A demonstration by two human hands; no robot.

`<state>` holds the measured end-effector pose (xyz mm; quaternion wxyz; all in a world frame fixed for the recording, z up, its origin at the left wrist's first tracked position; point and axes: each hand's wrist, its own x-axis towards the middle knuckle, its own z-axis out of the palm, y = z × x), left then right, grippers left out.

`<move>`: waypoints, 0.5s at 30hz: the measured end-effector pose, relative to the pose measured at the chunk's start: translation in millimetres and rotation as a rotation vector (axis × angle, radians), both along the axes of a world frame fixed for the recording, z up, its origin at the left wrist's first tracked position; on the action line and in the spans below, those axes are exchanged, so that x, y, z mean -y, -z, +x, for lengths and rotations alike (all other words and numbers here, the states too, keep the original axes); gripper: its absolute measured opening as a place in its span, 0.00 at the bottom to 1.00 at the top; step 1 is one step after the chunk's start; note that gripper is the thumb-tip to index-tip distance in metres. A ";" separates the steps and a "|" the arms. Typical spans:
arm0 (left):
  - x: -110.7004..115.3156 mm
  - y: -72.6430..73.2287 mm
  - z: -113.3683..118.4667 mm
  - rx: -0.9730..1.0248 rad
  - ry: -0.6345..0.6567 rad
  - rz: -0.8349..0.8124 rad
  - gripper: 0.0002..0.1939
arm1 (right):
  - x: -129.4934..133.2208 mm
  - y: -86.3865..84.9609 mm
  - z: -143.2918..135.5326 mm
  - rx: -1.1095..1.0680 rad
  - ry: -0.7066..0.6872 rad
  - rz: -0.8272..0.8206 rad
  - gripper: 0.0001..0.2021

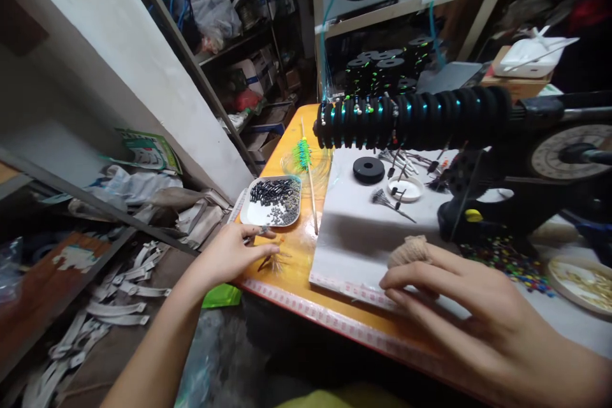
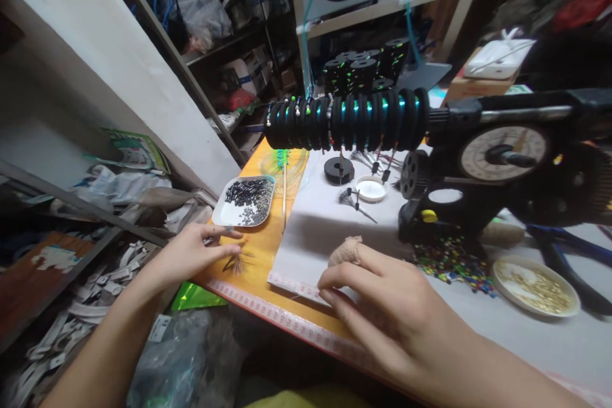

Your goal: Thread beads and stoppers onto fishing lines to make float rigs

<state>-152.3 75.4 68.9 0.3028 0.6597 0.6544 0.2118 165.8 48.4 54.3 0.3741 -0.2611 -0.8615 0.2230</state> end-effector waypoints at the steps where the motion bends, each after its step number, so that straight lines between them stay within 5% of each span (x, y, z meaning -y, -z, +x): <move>1: 0.1 2.8 2.2 -0.003 0.028 -0.020 0.10 | 0.1 0.2 0.0 -0.011 0.001 0.005 0.08; 9: 20.8 20.3 32.7 -0.057 0.094 0.069 0.11 | 3.5 -3.2 -2.5 -0.063 0.042 -0.052 0.08; 15: 29.5 24.3 34.4 -0.058 0.125 0.061 0.08 | 3.2 0.4 0.7 -0.061 0.039 -0.086 0.09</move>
